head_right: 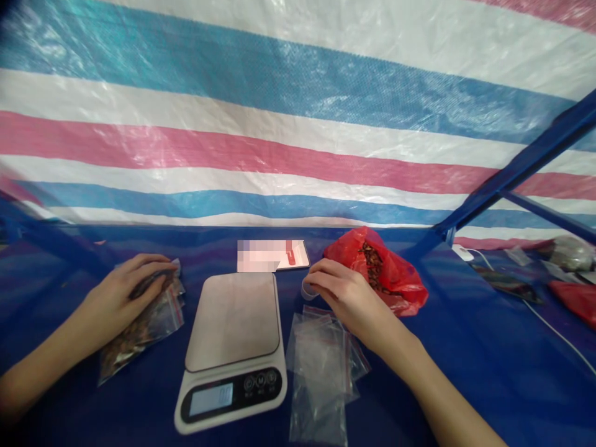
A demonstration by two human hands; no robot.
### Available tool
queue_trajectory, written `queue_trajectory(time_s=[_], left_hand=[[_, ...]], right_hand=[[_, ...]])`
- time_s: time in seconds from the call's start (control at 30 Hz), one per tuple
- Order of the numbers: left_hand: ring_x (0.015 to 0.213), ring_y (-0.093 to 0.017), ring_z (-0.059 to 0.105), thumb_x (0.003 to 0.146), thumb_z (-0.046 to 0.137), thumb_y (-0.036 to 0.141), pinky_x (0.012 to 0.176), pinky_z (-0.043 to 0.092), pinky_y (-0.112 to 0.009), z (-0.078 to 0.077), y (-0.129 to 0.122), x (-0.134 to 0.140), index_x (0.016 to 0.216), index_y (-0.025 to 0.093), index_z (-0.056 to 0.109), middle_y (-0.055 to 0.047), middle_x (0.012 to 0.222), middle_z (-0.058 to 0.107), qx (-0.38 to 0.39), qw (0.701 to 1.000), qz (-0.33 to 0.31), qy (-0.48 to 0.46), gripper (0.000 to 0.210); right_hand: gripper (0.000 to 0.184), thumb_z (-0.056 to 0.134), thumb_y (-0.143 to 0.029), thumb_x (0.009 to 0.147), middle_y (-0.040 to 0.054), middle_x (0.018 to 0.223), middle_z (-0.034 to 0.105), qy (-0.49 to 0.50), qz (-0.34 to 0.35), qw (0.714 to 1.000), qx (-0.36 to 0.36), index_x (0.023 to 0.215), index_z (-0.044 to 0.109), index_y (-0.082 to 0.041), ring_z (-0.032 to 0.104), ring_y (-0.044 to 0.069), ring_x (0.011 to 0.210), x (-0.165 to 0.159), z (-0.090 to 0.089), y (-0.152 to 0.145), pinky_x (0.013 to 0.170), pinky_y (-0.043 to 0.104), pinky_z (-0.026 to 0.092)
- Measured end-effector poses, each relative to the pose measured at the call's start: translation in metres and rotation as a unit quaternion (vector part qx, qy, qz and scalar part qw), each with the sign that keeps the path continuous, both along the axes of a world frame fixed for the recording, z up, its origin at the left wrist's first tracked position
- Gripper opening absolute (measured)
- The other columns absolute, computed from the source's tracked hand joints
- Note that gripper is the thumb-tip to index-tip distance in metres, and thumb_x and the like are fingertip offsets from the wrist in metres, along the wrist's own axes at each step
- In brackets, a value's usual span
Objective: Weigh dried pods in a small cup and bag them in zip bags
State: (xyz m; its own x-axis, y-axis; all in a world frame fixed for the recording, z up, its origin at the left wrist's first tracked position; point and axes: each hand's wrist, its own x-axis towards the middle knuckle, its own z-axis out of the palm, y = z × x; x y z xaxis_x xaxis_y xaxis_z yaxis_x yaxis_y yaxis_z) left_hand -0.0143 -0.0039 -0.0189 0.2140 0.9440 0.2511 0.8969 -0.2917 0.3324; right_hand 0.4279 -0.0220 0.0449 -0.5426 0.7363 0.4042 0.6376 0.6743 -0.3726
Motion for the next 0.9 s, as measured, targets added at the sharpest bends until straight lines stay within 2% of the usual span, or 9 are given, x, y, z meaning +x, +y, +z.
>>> queue_trajectory(time_s=[0.27, 0.6, 0.77, 0.9], left_hand=[[0.12, -0.029, 0.065, 0.1, 0.043, 0.055, 0.108, 0.048, -0.046, 0.002, 0.0, 0.0, 0.121, 0.03, 0.072, -0.007, 0.133, 0.067, -0.011, 1.0, -0.012, -0.008, 0.043], [0.118, -0.029, 0.065, 0.101, 0.042, 0.051, 0.106, 0.049, -0.046, 0.006, 0.002, 0.003, 0.121, 0.026, 0.071, -0.009, 0.13, 0.067, 0.002, 0.999, -0.037, 0.0, 0.043], [0.118, -0.028, 0.064, 0.102, 0.044, 0.047, 0.106, 0.049, -0.045, 0.006, 0.002, 0.002, 0.119, 0.025, 0.071, -0.009, 0.129, 0.068, 0.014, 0.998, -0.052, -0.013, 0.039], [0.117, -0.027, 0.064, 0.101, 0.045, 0.044, 0.107, 0.049, -0.044, 0.007, 0.002, 0.001, 0.119, 0.025, 0.072, -0.009, 0.128, 0.068, 0.013, 0.998, -0.055, -0.015, 0.038]], right_hand=[[0.022, 0.056, -0.017, 0.104, 0.0082, 0.104, 0.076, 0.01, 0.01, 0.999, -0.036, 0.102, 0.077, -0.023, 0.074, 0.02, 0.092, 0.0, 0.002, -0.002, 0.082, 0.03, 0.06], [0.015, 0.065, -0.015, 0.099, 0.0087, 0.106, 0.079, 0.052, 0.022, 0.998, -0.01, 0.1, 0.079, -0.021, 0.077, 0.022, 0.096, -0.005, -0.005, 0.004, 0.086, 0.033, 0.061], [0.008, 0.071, -0.018, 0.096, 0.0073, 0.101, 0.08, 0.087, 0.008, 0.996, -0.036, 0.095, 0.078, -0.02, 0.076, 0.022, 0.093, 0.0, -0.011, 0.008, 0.087, 0.033, 0.059], [0.013, 0.066, -0.02, 0.098, 0.0068, 0.097, 0.081, 0.13, -0.018, 0.99, -0.046, 0.094, 0.079, -0.02, 0.076, 0.021, 0.09, 0.006, -0.01, 0.012, 0.085, 0.034, 0.059]])
